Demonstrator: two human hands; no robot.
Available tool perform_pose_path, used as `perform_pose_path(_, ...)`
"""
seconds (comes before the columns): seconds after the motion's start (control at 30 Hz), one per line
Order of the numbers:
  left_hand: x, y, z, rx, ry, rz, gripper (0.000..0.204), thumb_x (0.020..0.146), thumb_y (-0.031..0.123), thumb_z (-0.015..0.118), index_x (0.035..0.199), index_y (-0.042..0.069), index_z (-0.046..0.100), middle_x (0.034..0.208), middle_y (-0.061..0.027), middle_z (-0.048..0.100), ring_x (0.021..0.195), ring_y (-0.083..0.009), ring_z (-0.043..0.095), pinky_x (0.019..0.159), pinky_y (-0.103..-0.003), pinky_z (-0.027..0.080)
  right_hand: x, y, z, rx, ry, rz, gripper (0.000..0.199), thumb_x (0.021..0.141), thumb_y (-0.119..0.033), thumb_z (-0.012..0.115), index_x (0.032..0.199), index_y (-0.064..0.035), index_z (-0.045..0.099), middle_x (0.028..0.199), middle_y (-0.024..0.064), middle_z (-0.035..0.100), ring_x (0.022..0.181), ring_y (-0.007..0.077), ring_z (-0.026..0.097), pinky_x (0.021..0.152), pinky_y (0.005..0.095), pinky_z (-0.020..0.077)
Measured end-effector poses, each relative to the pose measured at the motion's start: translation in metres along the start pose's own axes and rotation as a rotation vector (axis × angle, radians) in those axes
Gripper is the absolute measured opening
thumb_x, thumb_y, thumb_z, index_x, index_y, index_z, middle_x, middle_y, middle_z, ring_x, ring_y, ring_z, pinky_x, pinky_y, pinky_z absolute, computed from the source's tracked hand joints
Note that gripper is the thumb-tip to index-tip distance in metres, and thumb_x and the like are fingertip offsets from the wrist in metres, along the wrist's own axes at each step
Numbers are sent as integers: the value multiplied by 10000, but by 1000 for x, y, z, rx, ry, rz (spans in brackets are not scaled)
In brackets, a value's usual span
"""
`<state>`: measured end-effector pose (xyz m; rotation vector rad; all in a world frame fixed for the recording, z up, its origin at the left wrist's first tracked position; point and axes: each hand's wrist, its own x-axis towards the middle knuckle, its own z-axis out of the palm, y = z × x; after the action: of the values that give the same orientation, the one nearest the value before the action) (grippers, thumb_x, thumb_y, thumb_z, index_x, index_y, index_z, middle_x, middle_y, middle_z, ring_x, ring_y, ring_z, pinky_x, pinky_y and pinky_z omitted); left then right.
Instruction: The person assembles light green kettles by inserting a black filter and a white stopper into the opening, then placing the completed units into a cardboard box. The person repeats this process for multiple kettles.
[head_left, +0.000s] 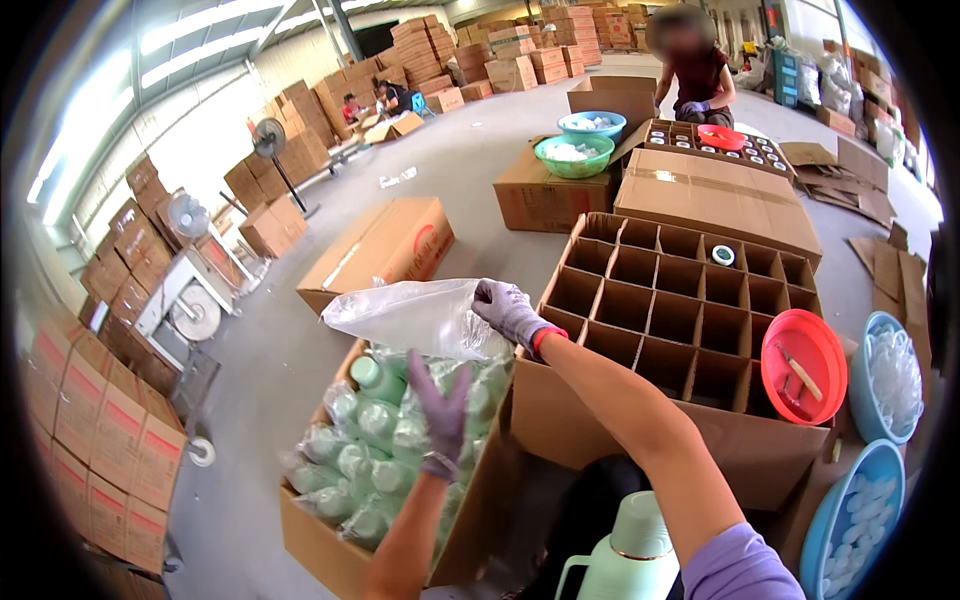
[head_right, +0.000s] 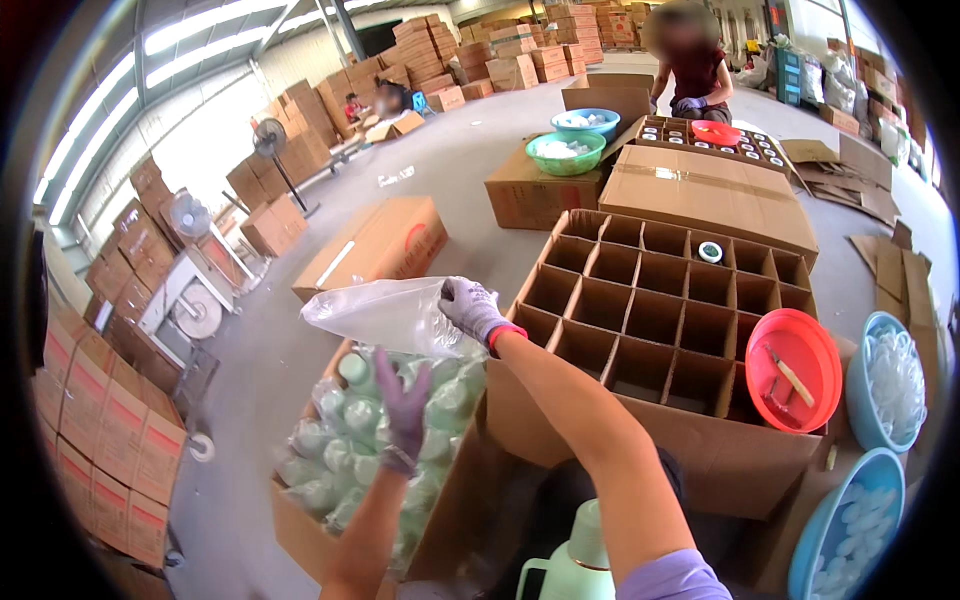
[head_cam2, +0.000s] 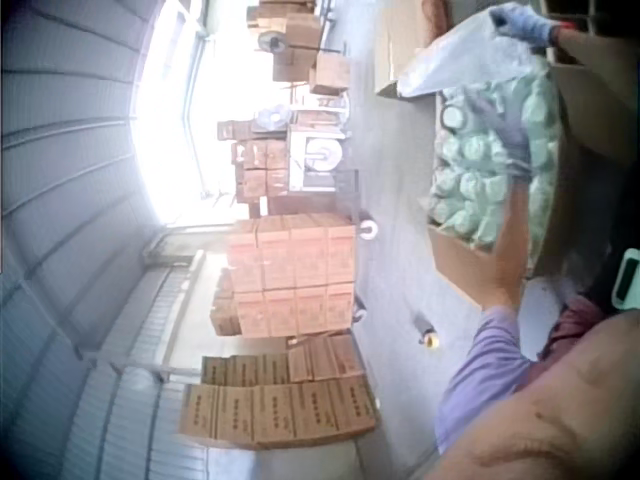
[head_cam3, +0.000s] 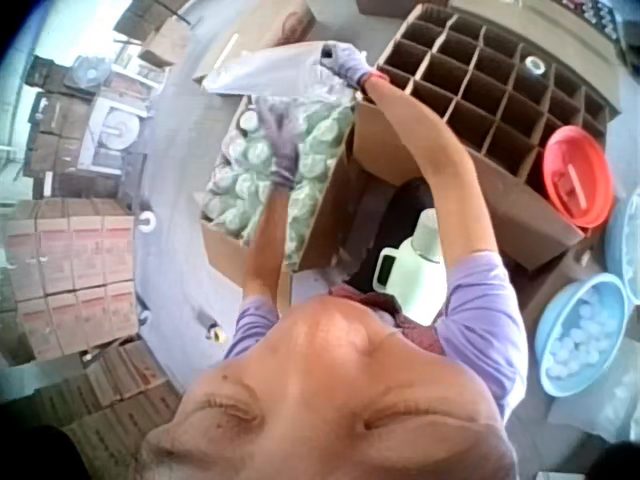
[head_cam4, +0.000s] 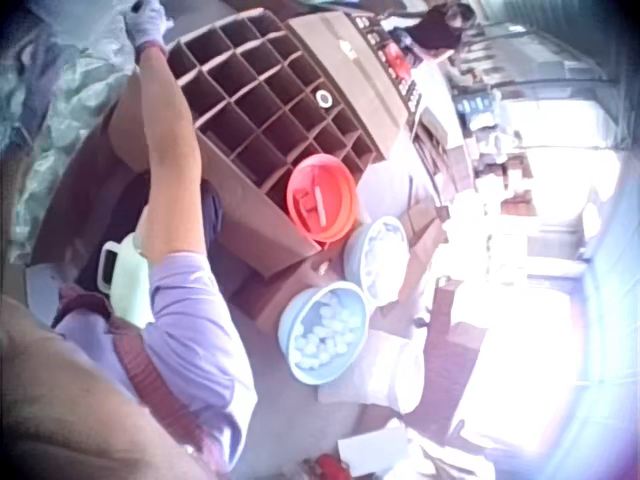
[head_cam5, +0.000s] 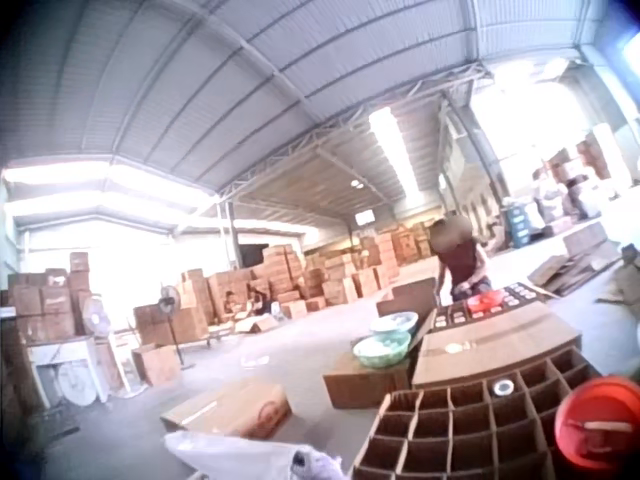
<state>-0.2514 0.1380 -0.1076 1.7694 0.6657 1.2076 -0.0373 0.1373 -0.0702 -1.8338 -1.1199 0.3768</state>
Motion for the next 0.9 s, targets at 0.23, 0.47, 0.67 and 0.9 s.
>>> perform_pose_path(0.23, 47, -149, 88, 863, -35, -460, 898, 696, 525, 812, 1414, 106, 473, 1443, -194, 453, 1303, -435, 426, 1056, -559, 347, -95, 16, -63, 240, -151, 122, 172, 907, -157, 643, 941, 11, 656, 777, 0, 595, 747, 75, 516, 666, 262, 462)
perform_pose_path(0.47, 39, -143, 78, -463, 93, -394, 293, 924, 188, 661, 1116, -32, 680, 949, -67, 703, 842, -157, 643, 762, -292, 512, -165, 71, -103, -185, 100, -177, 471, 840, -220, 728, 1236, -17, 572, 1247, 206, 566, 1136, 353, 576, 946, 410, 498)
perform_pose_path(0.67, -21, -27, -12, 450, -238, 264, 339, 926, 120, 601, 1242, -5, 585, 1098, -81, 679, 1074, -223, 639, 851, -335, 546, -143, 15, -52, -547, 252, -464, 1116, 641, -617, 784, 1506, -69, 339, 1459, 198, 371, 1387, 390, 319, 1139, 598, 196)
perform_pose_path(0.9, -84, 38, 3, -1303, -188, -819, 370, 1000, 341, 483, 1203, 64, 622, 1114, -72, 681, 981, -247, 656, 813, -374, 560, -201, 81, -98, -588, 311, -137, 444, 800, -164, 694, 1231, -115, 596, 1114, 105, 642, 1084, 275, 590, 1043, 510, 338)
